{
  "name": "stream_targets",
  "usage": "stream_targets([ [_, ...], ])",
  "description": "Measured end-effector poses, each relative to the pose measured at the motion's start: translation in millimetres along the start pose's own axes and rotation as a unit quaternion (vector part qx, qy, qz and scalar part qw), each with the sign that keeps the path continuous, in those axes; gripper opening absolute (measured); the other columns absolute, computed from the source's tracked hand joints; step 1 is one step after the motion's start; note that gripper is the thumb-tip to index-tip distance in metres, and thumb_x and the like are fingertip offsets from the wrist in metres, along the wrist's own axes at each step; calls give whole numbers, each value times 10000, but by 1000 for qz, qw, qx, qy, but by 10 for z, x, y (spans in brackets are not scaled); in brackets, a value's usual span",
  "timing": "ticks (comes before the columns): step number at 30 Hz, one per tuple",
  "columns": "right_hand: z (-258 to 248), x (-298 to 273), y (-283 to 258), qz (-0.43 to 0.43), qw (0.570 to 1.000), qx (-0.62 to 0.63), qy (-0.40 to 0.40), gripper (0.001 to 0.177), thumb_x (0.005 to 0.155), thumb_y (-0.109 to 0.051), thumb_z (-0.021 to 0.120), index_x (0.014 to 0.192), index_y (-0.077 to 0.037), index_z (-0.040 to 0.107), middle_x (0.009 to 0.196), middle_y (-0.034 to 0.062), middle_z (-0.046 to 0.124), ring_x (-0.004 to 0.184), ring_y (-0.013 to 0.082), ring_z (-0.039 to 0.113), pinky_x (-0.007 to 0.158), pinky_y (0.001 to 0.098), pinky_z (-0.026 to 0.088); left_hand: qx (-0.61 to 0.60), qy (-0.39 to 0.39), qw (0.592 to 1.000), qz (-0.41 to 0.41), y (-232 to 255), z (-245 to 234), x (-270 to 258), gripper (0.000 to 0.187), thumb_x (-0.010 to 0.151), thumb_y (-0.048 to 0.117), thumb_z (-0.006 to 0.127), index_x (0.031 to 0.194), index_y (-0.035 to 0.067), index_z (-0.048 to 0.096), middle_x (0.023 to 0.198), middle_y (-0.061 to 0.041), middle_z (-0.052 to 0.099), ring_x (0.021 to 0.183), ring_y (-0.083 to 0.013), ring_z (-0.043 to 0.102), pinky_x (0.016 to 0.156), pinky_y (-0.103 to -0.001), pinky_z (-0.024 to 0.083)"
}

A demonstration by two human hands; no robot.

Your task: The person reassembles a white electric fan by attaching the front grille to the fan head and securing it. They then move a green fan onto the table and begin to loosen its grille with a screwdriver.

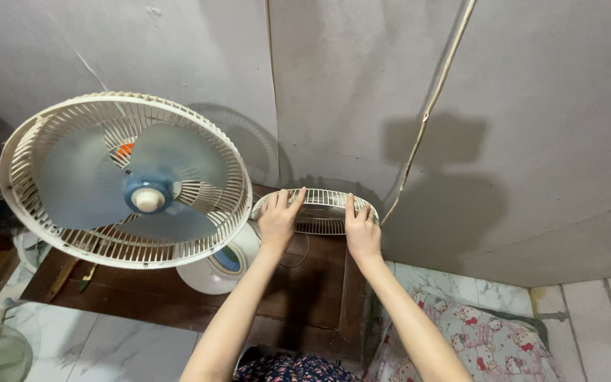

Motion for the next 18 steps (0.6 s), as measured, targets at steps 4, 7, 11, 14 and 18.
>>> stream_targets([
  [4, -174, -137, 41, -14, 999, 43, 11, 662, 805, -1, 637, 1455, -21, 513, 1275, 278, 660, 1018, 446, 714, 704, 407, 641, 5, -12, 1000, 7, 97, -238, -94, 560, 800, 97, 647, 1332, 267, 691, 995, -19, 579, 895, -227, 583, 667, -359, 528],
  [7, -293, -243, 36, -23, 998, 51, -12, 653, 784, -4, 643, 1429, -25, 541, 1295, 260, 664, 988, 438, 717, 671, 415, 638, 1, -19, 1000, -9, 194, -390, -227, 533, 790, 93, 653, 1285, 284, 710, 975, -6, 582, 888, -213, 594, 561, -343, 519],
  [11, -402, -436, -3, -29, 996, 78, -18, 601, 795, -17, 657, 1391, -54, 592, 1286, 228, 672, 967, 404, 726, 640, 426, 631, -30, -21, 999, -27, 294, -566, -488, 527, 784, 69, 647, 1268, 270, 706, 1073, 31, 640, 991, -195, 632, 596, -323, 559],
  [14, -466, -596, -47, -42, 994, 102, -3, 584, 786, -39, 663, 1367, -75, 615, 1265, 201, 683, 964, 393, 728, 640, 426, 628, -51, -23, 997, -47, 336, -673, -701, 485, 825, 82, 648, 1275, 256, 700, 1136, 53, 674, 1007, -172, 661, 635, -327, 578],
  [18, -625, -707, -112, -60, 990, 122, 31, 577, 762, -60, 677, 1337, -93, 633, 1245, 171, 704, 944, 368, 736, 628, 407, 623, -55, -29, 996, -61, 348, -824, -868, 462, 855, 82, 640, 1283, 246, 695, 1147, 47, 694, 960, -165, 694, 621, -332, 573],
])
Point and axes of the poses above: each hand's wrist, its own x-axis towards the middle knuckle, its own z-axis out of the palm, y = z × x, the point moved 1 cm from there along x, towards the middle knuckle
